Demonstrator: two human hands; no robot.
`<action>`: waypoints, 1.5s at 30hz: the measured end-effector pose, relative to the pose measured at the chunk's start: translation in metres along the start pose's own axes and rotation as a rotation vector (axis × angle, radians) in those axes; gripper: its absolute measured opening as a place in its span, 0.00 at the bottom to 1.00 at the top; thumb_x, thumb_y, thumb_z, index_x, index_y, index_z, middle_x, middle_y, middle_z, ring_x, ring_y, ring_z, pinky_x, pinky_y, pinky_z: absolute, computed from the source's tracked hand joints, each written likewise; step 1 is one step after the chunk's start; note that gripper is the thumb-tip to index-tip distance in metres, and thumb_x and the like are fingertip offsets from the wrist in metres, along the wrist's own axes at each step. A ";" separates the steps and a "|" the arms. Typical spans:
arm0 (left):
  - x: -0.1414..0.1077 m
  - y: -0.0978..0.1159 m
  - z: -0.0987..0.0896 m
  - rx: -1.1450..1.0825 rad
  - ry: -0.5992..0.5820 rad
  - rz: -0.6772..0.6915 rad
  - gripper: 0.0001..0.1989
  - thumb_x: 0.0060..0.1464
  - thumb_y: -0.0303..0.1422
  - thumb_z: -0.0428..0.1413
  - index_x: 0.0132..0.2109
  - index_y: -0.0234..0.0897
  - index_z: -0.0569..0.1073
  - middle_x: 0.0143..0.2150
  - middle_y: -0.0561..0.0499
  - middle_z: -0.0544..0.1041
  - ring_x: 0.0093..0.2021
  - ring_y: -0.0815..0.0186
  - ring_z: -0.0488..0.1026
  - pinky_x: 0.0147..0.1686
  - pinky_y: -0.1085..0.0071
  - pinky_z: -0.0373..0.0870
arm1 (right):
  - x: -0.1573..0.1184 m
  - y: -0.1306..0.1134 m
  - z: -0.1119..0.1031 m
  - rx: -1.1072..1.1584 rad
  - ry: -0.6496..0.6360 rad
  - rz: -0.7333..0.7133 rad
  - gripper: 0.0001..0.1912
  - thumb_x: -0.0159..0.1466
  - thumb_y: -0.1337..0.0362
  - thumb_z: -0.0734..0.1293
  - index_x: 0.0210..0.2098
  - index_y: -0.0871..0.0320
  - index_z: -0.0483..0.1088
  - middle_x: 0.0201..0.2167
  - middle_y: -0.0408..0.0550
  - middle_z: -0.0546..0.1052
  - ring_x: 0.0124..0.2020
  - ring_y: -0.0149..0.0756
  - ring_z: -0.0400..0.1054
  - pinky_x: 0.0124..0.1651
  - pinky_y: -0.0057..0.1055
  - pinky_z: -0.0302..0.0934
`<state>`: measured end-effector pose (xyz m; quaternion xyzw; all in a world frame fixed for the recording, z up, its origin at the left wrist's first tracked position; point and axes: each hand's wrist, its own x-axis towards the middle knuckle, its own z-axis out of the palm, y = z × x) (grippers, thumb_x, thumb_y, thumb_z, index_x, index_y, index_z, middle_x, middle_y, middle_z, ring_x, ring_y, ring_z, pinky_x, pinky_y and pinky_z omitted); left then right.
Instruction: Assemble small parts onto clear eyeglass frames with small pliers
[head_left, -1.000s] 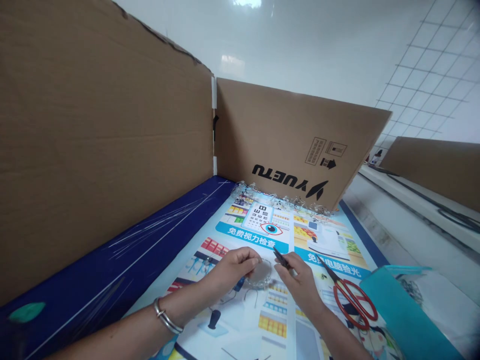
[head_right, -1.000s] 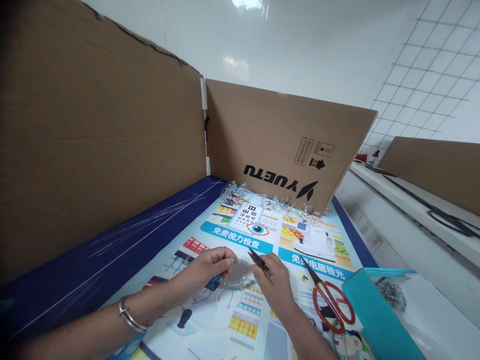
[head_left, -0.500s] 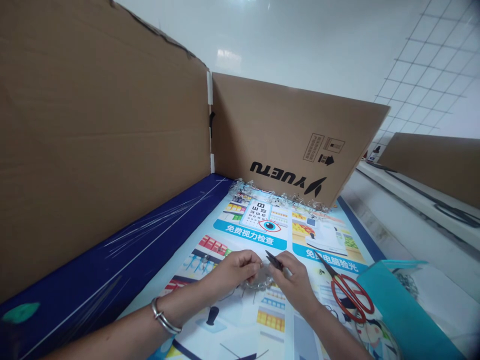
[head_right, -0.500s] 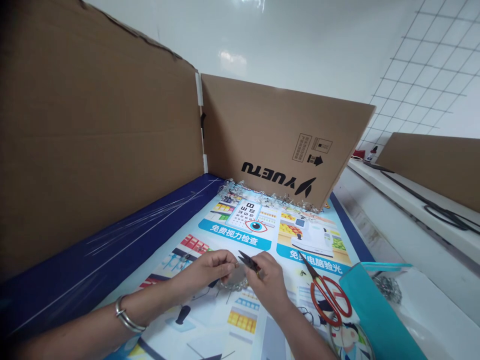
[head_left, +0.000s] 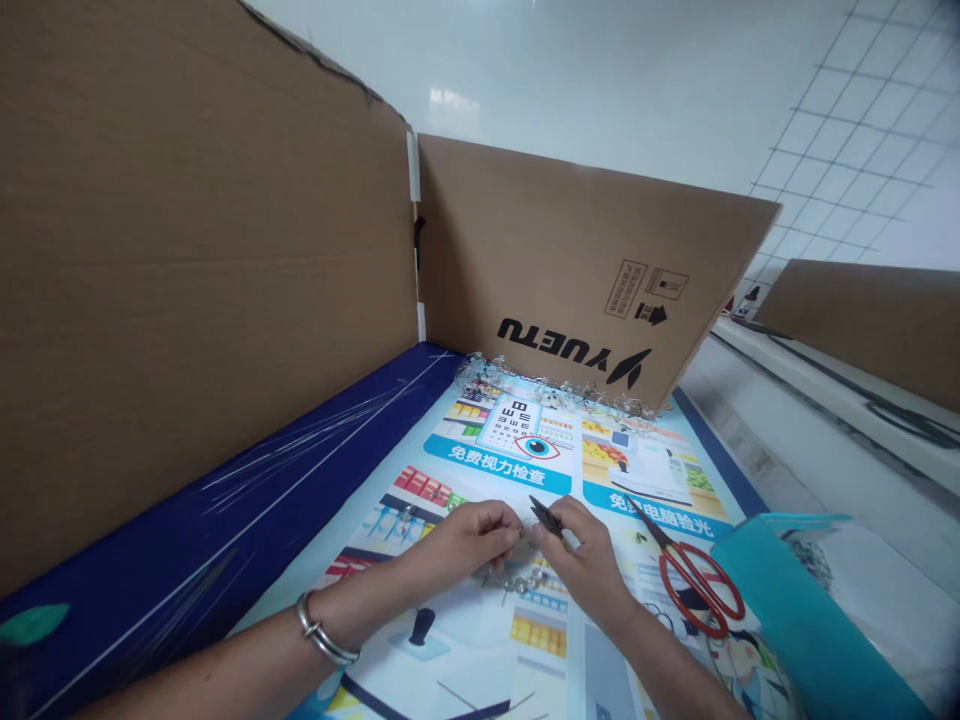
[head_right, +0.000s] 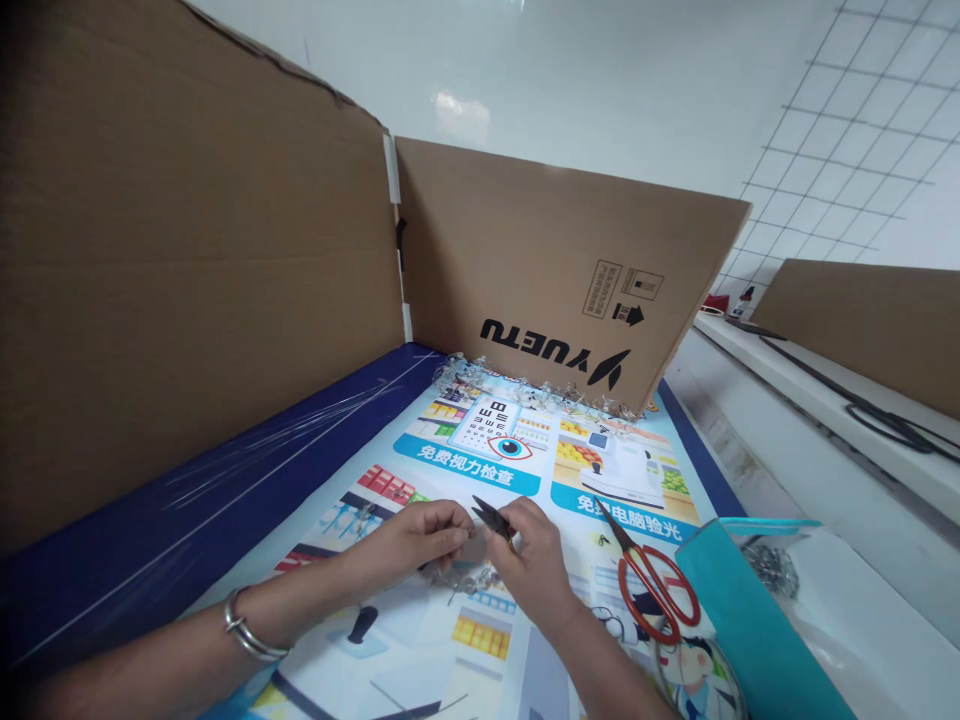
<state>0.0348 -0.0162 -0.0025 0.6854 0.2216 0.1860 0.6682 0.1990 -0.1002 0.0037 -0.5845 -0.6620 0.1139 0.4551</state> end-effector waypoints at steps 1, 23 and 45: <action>0.000 0.000 0.000 -0.007 -0.003 0.001 0.10 0.51 0.37 0.51 0.33 0.32 0.68 0.23 0.54 0.66 0.23 0.73 0.62 0.24 0.76 0.56 | 0.000 0.000 0.000 0.001 -0.004 -0.004 0.05 0.58 0.67 0.60 0.25 0.58 0.63 0.24 0.42 0.64 0.27 0.30 0.59 0.31 0.27 0.55; -0.001 0.010 -0.002 -0.316 0.231 -0.019 0.14 0.47 0.42 0.55 0.29 0.33 0.68 0.25 0.53 0.69 0.22 0.74 0.63 0.25 0.76 0.59 | 0.000 -0.002 -0.004 0.143 -0.082 0.207 0.07 0.59 0.61 0.61 0.28 0.58 0.67 0.25 0.42 0.65 0.27 0.28 0.59 0.29 0.25 0.56; -0.003 0.000 0.011 -0.413 0.068 -0.124 0.11 0.48 0.38 0.55 0.29 0.34 0.65 0.25 0.53 0.68 0.22 0.74 0.65 0.20 0.77 0.58 | -0.002 0.004 0.004 0.333 -0.074 0.342 0.12 0.57 0.57 0.63 0.26 0.59 0.62 0.21 0.38 0.60 0.24 0.26 0.52 0.27 0.24 0.50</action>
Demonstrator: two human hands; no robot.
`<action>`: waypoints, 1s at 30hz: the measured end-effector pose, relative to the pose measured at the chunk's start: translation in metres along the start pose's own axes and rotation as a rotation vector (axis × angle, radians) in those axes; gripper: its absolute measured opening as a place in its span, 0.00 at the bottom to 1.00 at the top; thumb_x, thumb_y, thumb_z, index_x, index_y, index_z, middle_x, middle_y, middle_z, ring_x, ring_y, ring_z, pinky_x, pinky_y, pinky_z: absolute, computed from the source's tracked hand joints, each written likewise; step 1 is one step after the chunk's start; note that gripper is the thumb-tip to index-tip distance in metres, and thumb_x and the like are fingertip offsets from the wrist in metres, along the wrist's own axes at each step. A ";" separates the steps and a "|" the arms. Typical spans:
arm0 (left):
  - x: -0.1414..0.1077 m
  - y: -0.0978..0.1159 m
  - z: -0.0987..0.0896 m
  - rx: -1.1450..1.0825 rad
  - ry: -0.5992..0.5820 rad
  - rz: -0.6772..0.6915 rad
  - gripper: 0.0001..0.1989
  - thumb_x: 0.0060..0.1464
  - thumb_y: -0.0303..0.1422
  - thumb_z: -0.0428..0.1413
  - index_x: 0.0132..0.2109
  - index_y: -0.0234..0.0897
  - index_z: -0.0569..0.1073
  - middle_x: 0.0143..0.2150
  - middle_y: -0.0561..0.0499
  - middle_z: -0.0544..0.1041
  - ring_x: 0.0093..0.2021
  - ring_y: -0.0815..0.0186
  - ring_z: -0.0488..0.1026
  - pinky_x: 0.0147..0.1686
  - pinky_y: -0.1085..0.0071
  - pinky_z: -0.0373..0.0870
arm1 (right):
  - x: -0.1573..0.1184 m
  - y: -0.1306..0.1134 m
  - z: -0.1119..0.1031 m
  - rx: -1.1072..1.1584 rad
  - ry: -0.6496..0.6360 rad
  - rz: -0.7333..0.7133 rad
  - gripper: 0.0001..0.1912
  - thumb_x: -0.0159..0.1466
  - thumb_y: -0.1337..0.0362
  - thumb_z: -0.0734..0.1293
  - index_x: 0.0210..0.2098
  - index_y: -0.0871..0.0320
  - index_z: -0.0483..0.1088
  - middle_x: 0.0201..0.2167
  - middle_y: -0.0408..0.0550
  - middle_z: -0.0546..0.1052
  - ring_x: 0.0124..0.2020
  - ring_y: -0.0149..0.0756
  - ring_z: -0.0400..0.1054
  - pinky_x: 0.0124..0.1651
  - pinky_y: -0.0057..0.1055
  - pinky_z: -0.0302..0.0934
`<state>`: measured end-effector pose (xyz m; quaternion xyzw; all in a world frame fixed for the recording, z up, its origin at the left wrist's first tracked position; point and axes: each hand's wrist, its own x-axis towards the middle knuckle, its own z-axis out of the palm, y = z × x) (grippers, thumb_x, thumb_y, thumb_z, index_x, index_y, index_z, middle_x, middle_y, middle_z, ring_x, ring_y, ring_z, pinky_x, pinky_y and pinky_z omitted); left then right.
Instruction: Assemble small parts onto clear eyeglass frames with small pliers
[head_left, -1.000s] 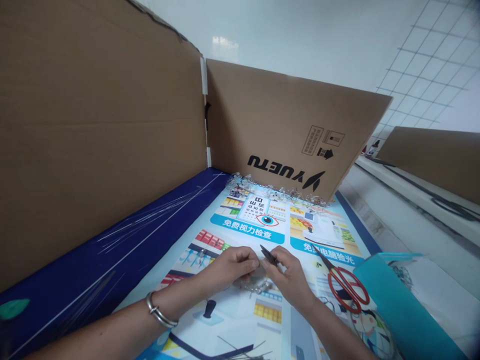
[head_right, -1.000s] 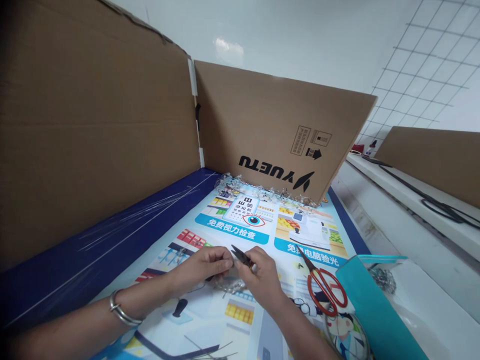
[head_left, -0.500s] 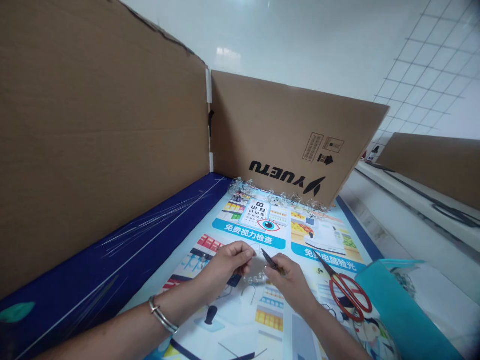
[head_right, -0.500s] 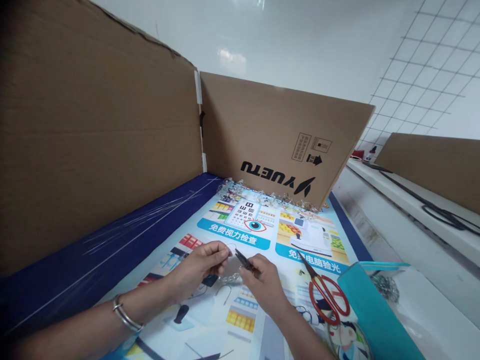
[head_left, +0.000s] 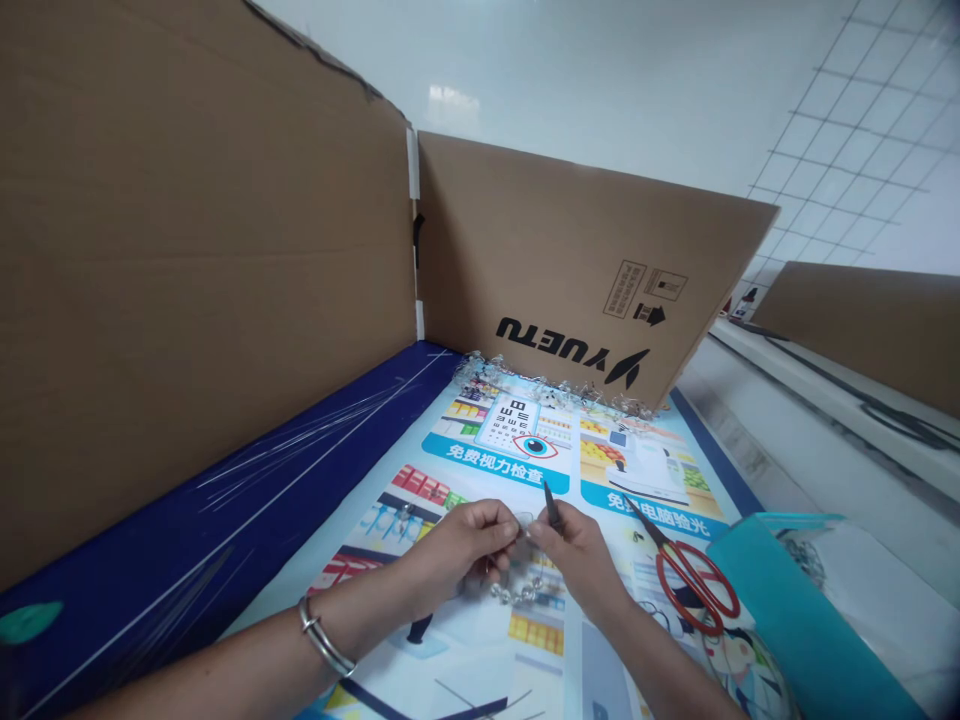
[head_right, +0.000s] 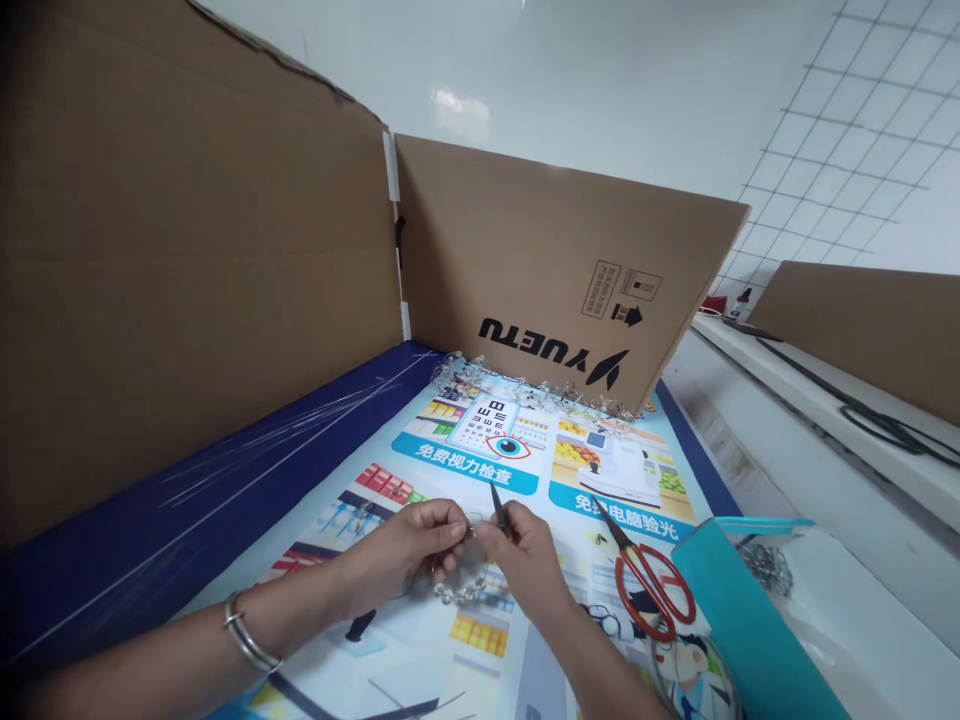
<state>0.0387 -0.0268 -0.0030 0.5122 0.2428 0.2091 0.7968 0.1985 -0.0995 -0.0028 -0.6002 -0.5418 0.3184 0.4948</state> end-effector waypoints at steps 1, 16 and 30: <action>0.000 0.000 0.000 -0.018 -0.009 -0.010 0.11 0.49 0.37 0.55 0.29 0.33 0.65 0.25 0.53 0.68 0.22 0.74 0.65 0.21 0.77 0.58 | 0.000 0.001 0.000 0.028 0.010 0.007 0.12 0.57 0.56 0.63 0.26 0.59 0.62 0.21 0.38 0.60 0.24 0.26 0.53 0.28 0.24 0.51; 0.001 0.001 -0.005 -0.128 -0.022 0.010 0.10 0.50 0.36 0.55 0.30 0.33 0.65 0.25 0.53 0.68 0.21 0.75 0.64 0.21 0.77 0.59 | 0.002 -0.007 -0.006 0.117 -0.001 0.101 0.12 0.58 0.56 0.63 0.31 0.61 0.67 0.23 0.41 0.64 0.26 0.28 0.57 0.31 0.26 0.53; 0.004 -0.003 -0.004 -0.151 0.043 0.077 0.09 0.51 0.36 0.54 0.30 0.34 0.67 0.26 0.53 0.67 0.23 0.74 0.64 0.24 0.76 0.59 | -0.003 -0.014 0.002 0.159 -0.109 0.187 0.11 0.55 0.58 0.65 0.26 0.61 0.64 0.17 0.37 0.58 0.20 0.23 0.49 0.24 0.23 0.45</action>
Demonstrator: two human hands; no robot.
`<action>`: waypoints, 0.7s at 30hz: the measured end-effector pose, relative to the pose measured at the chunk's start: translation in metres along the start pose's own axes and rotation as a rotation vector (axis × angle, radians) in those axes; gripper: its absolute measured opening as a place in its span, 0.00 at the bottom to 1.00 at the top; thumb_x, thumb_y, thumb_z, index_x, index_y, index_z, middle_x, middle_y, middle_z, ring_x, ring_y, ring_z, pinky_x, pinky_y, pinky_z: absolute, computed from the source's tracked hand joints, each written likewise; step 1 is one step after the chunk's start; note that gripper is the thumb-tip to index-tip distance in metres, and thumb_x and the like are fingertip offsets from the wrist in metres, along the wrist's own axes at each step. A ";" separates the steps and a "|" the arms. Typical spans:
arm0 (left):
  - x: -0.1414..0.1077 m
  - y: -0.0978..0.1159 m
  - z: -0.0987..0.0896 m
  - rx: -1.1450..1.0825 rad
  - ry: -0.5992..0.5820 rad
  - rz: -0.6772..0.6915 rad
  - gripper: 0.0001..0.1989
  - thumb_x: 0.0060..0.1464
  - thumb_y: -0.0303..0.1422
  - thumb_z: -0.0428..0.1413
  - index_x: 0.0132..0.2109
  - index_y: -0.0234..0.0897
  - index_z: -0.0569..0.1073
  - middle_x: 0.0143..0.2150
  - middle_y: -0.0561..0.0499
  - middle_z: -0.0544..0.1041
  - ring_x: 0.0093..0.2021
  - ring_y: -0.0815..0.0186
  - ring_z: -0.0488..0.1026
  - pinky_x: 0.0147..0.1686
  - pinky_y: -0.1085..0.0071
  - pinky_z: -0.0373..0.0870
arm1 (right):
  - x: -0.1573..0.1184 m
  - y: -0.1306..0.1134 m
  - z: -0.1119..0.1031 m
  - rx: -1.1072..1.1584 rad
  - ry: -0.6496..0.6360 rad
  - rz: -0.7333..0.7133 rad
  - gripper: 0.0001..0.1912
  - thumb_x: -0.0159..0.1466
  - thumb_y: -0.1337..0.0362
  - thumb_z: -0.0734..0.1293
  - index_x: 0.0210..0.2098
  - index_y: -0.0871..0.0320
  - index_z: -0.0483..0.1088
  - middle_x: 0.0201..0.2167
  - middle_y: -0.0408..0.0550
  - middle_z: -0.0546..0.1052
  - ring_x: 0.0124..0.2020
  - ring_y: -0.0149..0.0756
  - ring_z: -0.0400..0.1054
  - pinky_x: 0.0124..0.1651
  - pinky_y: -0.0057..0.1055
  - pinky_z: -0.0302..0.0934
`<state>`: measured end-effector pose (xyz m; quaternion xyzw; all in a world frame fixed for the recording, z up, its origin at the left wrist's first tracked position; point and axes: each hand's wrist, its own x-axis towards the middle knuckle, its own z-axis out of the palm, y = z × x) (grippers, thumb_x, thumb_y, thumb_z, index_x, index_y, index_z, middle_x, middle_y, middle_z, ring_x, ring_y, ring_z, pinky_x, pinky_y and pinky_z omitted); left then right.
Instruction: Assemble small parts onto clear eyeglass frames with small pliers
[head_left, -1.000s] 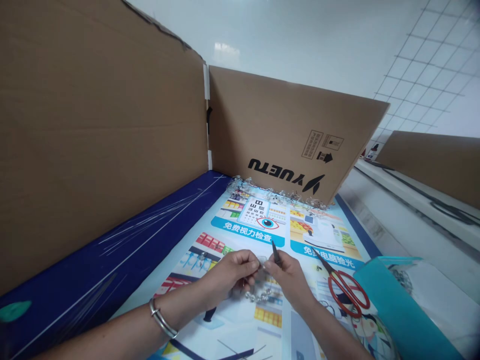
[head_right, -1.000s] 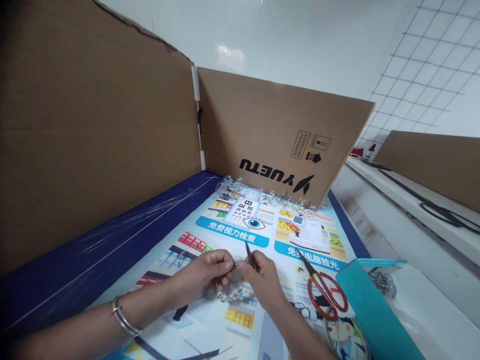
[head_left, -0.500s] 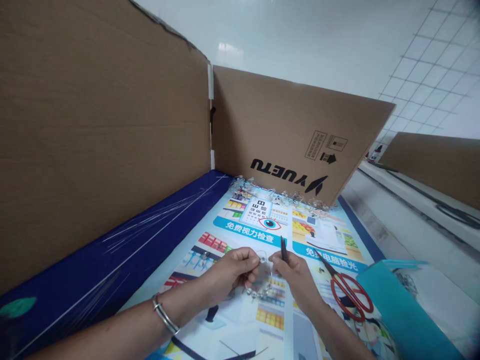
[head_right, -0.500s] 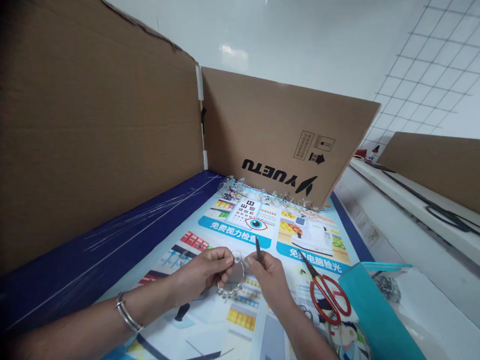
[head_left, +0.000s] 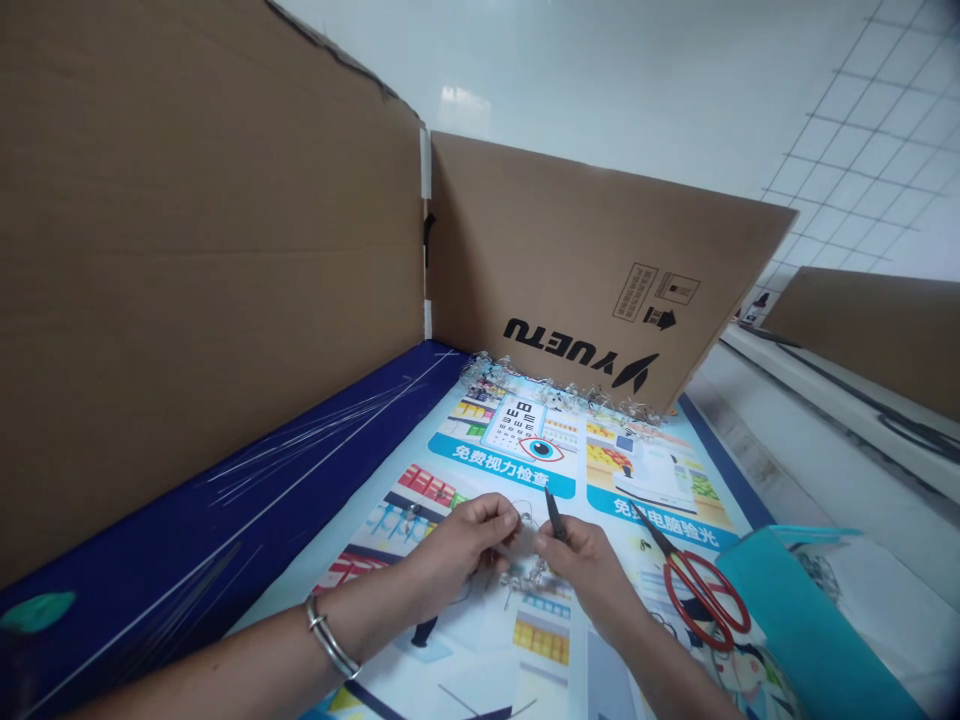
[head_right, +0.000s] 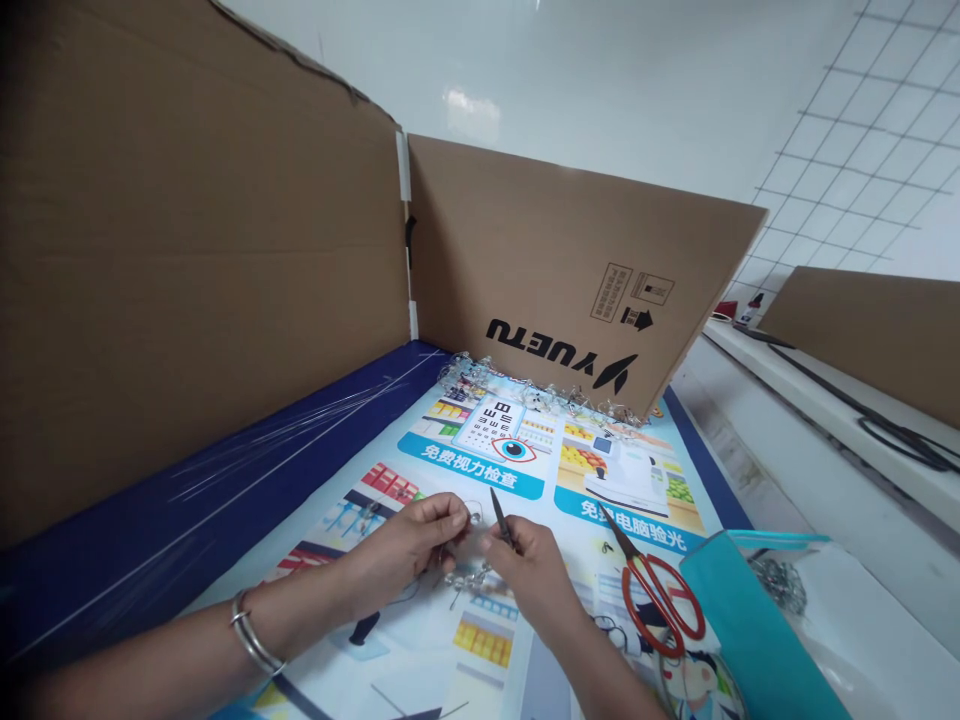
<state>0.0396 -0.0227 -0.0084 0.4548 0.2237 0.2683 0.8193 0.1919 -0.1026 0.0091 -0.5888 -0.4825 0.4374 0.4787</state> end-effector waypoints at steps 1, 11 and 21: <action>-0.001 0.000 0.001 -0.020 0.000 0.006 0.08 0.51 0.35 0.54 0.31 0.34 0.67 0.27 0.52 0.68 0.24 0.74 0.64 0.24 0.76 0.59 | 0.000 0.000 0.001 -0.002 0.002 -0.002 0.11 0.55 0.58 0.65 0.26 0.61 0.64 0.17 0.37 0.58 0.20 0.23 0.50 0.23 0.23 0.46; -0.006 0.008 0.005 -0.204 -0.109 -0.015 0.06 0.52 0.30 0.52 0.30 0.31 0.67 0.28 0.48 0.70 0.28 0.71 0.67 0.27 0.74 0.58 | -0.001 0.000 0.004 0.019 0.020 -0.018 0.13 0.55 0.56 0.65 0.26 0.61 0.65 0.20 0.41 0.66 0.22 0.25 0.55 0.26 0.24 0.51; -0.006 0.006 0.005 -0.235 -0.113 -0.012 0.02 0.51 0.27 0.51 0.32 0.33 0.66 0.29 0.47 0.72 0.28 0.70 0.68 0.27 0.75 0.59 | -0.001 0.002 0.008 0.101 -0.069 -0.050 0.13 0.56 0.56 0.65 0.27 0.61 0.66 0.27 0.46 0.73 0.29 0.31 0.65 0.32 0.27 0.57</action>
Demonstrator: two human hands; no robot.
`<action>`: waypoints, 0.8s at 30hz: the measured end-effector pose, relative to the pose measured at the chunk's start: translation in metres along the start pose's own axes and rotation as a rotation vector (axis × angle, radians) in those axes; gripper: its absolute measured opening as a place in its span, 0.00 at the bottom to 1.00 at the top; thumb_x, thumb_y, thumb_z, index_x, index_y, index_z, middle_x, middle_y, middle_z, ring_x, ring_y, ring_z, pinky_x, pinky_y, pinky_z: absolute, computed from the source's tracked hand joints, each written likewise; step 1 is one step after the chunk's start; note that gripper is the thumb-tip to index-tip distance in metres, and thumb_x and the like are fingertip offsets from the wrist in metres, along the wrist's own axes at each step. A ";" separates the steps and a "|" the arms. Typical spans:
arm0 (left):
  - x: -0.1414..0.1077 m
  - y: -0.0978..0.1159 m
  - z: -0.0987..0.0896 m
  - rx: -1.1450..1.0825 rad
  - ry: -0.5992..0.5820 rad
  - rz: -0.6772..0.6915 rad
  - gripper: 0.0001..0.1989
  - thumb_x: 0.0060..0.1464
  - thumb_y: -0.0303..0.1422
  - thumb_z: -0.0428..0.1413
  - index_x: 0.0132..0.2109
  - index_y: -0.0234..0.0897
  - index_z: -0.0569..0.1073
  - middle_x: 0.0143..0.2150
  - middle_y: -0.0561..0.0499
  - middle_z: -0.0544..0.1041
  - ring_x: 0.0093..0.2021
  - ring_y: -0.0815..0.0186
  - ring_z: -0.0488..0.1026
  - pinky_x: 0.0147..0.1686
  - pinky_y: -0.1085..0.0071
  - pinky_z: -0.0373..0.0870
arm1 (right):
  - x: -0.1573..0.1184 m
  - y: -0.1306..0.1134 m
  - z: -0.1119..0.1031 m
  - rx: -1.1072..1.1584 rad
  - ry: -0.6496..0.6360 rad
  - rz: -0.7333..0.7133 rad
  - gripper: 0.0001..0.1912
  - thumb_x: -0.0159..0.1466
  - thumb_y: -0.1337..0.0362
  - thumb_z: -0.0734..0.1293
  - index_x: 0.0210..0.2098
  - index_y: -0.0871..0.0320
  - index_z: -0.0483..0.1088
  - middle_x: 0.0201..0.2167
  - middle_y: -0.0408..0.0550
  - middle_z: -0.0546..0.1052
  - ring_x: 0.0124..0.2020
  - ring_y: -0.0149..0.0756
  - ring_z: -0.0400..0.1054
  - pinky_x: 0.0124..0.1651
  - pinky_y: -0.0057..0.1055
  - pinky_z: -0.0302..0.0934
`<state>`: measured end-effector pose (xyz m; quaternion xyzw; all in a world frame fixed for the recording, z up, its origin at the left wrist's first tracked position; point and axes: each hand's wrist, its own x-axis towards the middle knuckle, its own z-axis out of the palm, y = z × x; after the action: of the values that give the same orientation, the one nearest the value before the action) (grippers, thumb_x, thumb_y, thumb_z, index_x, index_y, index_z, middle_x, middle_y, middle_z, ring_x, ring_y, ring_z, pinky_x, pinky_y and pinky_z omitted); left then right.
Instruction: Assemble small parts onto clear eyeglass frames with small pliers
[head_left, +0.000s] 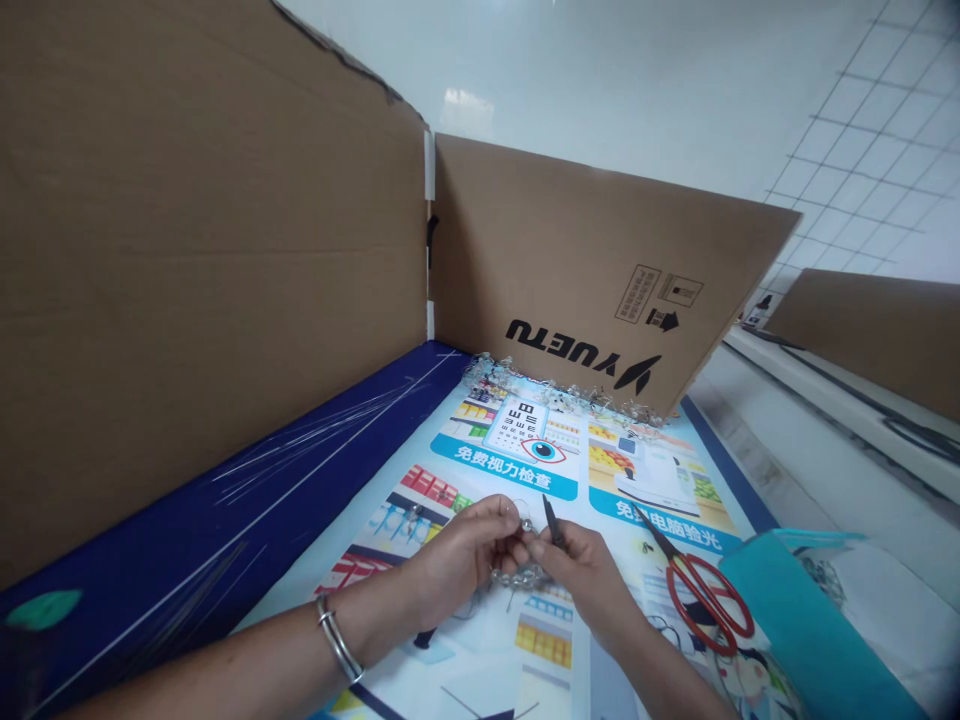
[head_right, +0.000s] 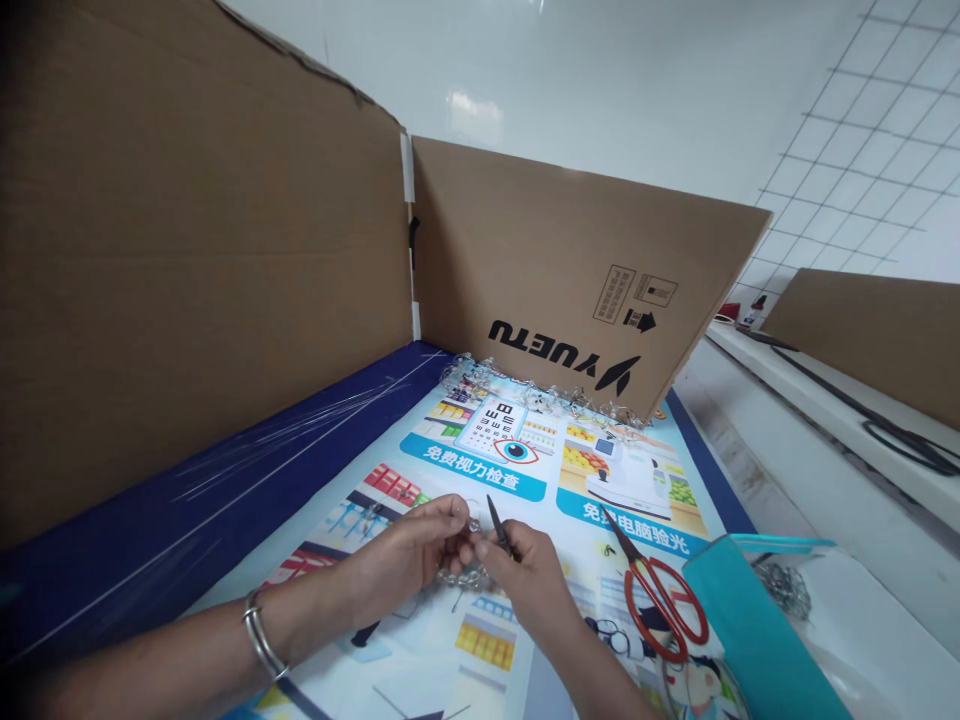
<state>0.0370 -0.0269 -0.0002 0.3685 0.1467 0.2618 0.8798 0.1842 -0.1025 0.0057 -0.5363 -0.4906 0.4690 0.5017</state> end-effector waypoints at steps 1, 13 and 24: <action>0.000 0.000 0.000 0.007 0.000 0.006 0.02 0.51 0.27 0.51 0.32 0.33 0.66 0.30 0.47 0.73 0.28 0.70 0.68 0.27 0.75 0.59 | 0.000 0.000 0.000 0.008 -0.014 -0.006 0.12 0.56 0.57 0.65 0.27 0.61 0.66 0.27 0.46 0.73 0.29 0.31 0.65 0.32 0.27 0.57; -0.002 0.003 0.005 0.039 0.012 0.036 0.06 0.51 0.29 0.53 0.38 0.33 0.66 0.32 0.46 0.73 0.28 0.71 0.68 0.29 0.74 0.59 | -0.001 0.003 0.000 -0.089 0.045 0.032 0.17 0.54 0.51 0.65 0.29 0.61 0.68 0.27 0.47 0.74 0.28 0.33 0.66 0.31 0.28 0.58; 0.002 0.000 -0.001 0.198 0.075 0.092 0.08 0.51 0.35 0.54 0.32 0.33 0.69 0.30 0.49 0.72 0.28 0.71 0.67 0.29 0.74 0.59 | -0.001 0.003 -0.002 -0.132 0.042 0.022 0.13 0.54 0.56 0.65 0.25 0.60 0.64 0.18 0.38 0.64 0.20 0.25 0.55 0.24 0.23 0.53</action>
<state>0.0380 -0.0258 -0.0009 0.4499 0.1876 0.2998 0.8201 0.1864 -0.1038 0.0028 -0.5834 -0.5039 0.4298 0.4702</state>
